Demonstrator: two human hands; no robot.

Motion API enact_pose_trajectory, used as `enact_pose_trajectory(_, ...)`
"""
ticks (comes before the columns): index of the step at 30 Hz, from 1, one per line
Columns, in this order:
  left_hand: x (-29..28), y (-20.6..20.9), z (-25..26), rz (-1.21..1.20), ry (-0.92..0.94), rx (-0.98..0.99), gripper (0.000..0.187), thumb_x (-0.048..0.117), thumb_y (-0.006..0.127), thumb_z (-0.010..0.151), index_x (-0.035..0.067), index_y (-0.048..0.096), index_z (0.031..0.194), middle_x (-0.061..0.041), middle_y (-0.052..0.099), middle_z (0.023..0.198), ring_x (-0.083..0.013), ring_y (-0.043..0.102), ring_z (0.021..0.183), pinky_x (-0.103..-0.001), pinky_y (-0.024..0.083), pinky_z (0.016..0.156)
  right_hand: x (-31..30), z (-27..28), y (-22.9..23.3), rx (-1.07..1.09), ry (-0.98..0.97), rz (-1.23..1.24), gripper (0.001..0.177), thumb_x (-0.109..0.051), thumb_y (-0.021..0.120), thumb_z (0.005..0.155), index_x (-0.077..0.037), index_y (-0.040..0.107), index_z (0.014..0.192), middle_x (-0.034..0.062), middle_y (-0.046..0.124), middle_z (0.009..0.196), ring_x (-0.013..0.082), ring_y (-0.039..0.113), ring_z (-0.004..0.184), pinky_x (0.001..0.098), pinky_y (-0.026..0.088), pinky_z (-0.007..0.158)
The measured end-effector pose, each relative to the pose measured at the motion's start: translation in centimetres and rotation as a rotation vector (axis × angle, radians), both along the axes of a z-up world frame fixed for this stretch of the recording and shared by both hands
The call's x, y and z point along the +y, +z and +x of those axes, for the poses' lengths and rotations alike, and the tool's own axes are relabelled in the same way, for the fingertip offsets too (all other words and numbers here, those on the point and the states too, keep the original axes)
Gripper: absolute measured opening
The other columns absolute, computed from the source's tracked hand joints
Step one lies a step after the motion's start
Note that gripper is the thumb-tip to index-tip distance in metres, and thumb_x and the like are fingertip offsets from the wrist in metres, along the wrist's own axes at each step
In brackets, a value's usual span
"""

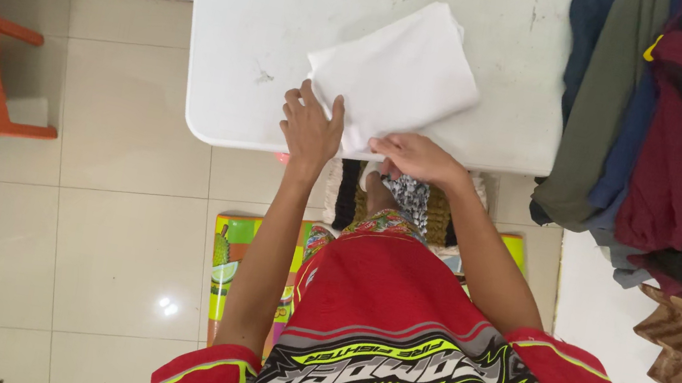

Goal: The person folds a white polo shirt and a black t-shirt on a white table, then places the folded white shirt into a closet shelf. The person handles each shirt one at a time, smoothing and aligning edges before folding.

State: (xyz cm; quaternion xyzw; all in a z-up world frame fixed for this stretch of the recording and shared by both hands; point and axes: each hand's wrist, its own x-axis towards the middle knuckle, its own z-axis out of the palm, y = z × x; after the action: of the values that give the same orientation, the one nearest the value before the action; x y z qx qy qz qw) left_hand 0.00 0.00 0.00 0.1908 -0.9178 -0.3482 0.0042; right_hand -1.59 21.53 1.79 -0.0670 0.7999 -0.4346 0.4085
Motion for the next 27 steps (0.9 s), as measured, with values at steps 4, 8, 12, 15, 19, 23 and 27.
enact_pose_trajectory(4,-1.8,-0.9,0.7,0.101,0.056,-0.103,0.083,0.052,0.064,0.094,-0.006,0.037,0.147,-0.029,0.045,0.137,-0.0445,0.051,0.122,-0.058,0.046,0.098,1.1,-2.0,-1.9,0.321,-0.149,0.113,0.041,-0.037,0.061,0.102,-0.004,0.067,0.127,0.0124,0.073,0.108,0.0201,0.070,0.094,0.0352,0.057,0.086)
enact_pose_trajectory(8,-1.5,-3.1,-0.2,-0.246,-0.164,0.180,0.075,0.044,0.060,0.100,-0.001,0.035,0.156,-0.029,0.038,0.156,-0.0466,0.040,0.139,-0.063,0.036,0.109,2.6,-3.9,-4.1,0.856,-0.197,0.198,0.050,-0.026,0.067,0.101,-0.003,0.054,0.144,0.0179,0.057,0.141,0.0348,0.056,0.128,0.0456,0.047,0.107)
enact_pose_trajectory(12,-0.4,-5.0,-3.8,-0.451,-0.450,0.198,0.060,0.042,0.051,0.107,0.016,0.035,0.159,-0.016,0.022,0.169,-0.0406,0.024,0.156,-0.066,0.022,0.123,0.4,-7.1,-5.4,1.004,0.069,0.252,0.064,-0.034,0.064,0.103,-0.007,0.044,0.157,0.0220,0.036,0.165,0.0442,0.028,0.153,0.0556,0.025,0.121)
enact_pose_trajectory(15,-0.5,-5.6,-6.7,-0.413,-0.380,0.058,0.065,0.044,0.048,0.105,0.014,0.030,0.160,-0.020,0.013,0.168,-0.0453,0.016,0.153,-0.070,0.017,0.118,-0.9,-9.5,-5.2,0.825,0.128,0.467,0.078,-0.052,0.061,0.099,-0.012,0.035,0.160,0.0200,0.019,0.169,0.0427,0.010,0.155,0.0612,0.009,0.122)
enact_pose_trajectory(19,-0.9,-4.9,-9.2,-0.243,-0.216,0.005,0.071,0.042,0.053,0.105,0.004,0.025,0.159,-0.031,0.013,0.164,-0.0520,0.019,0.148,-0.069,0.022,0.115,-0.3,-11.5,-4.8,0.662,0.072,0.582,0.093,-0.065,0.060,0.093,-0.013,0.026,0.162,0.0184,0.011,0.169,0.0400,0.001,0.155,0.0618,0.005,0.122)
enact_pose_trajectory(23,-1.5,-3.7,-10.3,0.013,0.064,-0.133,0.079,0.036,0.065,0.100,-0.003,0.028,0.157,-0.027,0.035,0.152,-0.0409,0.044,0.136,-0.057,0.040,0.110,1.6,-13.3,-5.5,0.749,-0.031,0.500,0.091,-0.058,0.064,0.098,-0.009,0.026,0.164,0.0207,0.013,0.172,0.0408,0.007,0.158,0.0627,0.009,0.124)
enact_pose_trajectory(27,-2.7,-3.3,-9.0,0.220,0.185,0.053,0.071,0.026,0.081,0.088,-0.010,0.045,0.137,-0.029,0.059,0.116,-0.0354,0.061,0.099,-0.043,0.052,0.083,2.8,-13.8,-7.1,0.673,-0.281,0.413,0.103,-0.051,0.071,0.090,0.000,0.017,0.162,0.0273,0.016,0.166,0.0422,0.015,0.153,0.0590,0.016,0.121)
